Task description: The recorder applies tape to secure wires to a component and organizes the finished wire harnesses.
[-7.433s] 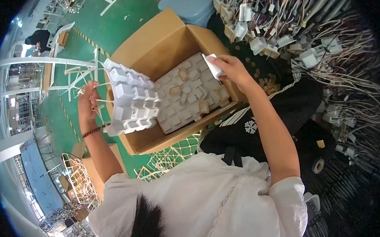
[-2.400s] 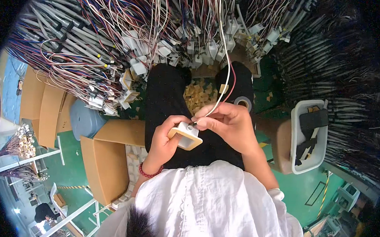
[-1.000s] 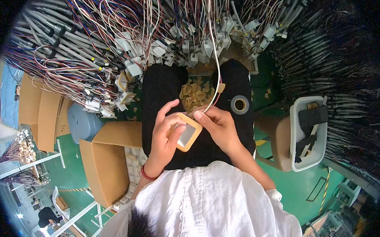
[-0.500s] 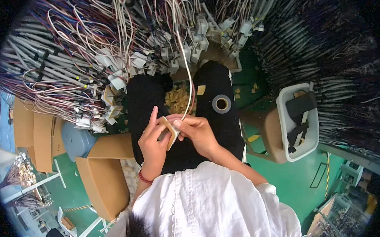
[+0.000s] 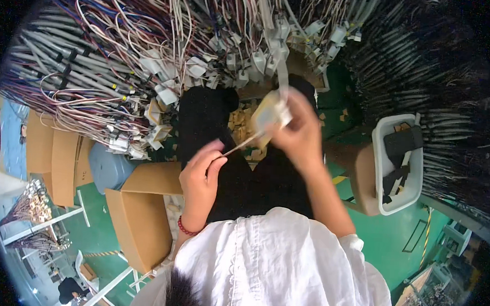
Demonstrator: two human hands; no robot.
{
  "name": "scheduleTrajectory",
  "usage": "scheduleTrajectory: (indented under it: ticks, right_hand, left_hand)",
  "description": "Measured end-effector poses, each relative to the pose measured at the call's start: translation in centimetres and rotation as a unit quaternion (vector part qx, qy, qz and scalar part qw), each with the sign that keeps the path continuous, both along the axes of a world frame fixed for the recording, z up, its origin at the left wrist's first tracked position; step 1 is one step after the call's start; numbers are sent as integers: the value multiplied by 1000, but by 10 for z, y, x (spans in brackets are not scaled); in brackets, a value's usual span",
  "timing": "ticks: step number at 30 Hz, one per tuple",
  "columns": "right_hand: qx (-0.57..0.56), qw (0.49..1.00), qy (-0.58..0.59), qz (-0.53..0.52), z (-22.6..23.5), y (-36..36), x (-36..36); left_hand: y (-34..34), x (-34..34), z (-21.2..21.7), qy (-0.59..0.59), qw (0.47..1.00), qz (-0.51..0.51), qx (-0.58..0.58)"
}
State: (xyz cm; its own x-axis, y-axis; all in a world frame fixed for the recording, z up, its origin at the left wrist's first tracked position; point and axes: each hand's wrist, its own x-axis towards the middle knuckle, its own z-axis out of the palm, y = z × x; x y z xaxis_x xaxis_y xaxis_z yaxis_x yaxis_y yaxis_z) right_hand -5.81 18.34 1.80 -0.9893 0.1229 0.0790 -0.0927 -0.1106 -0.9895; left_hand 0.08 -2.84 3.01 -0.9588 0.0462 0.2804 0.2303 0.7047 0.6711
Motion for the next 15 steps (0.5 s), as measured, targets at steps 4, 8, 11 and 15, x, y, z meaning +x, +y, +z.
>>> scheduleTrajectory:
  ticks: [4, 8, 11, 15]
  right_hand:
    - [44, 989, 38, -139, 13, 14, -28]
    - [73, 995, -64, -27, 0, -11, 25]
    - [-156, 952, -225, 135, -14, -27, 46]
    - [-130, 951, -194, 204, -10, -29, 37]
  left_hand:
    - [3, 8, 0, -278, 922, 10, 268]
    - [8, 11, -11, -276, 858, 36, 430]
    - [7, 11, -17, -307, 821, 21, 481]
    - [4, 14, -15, -345, 787, -11, 511]
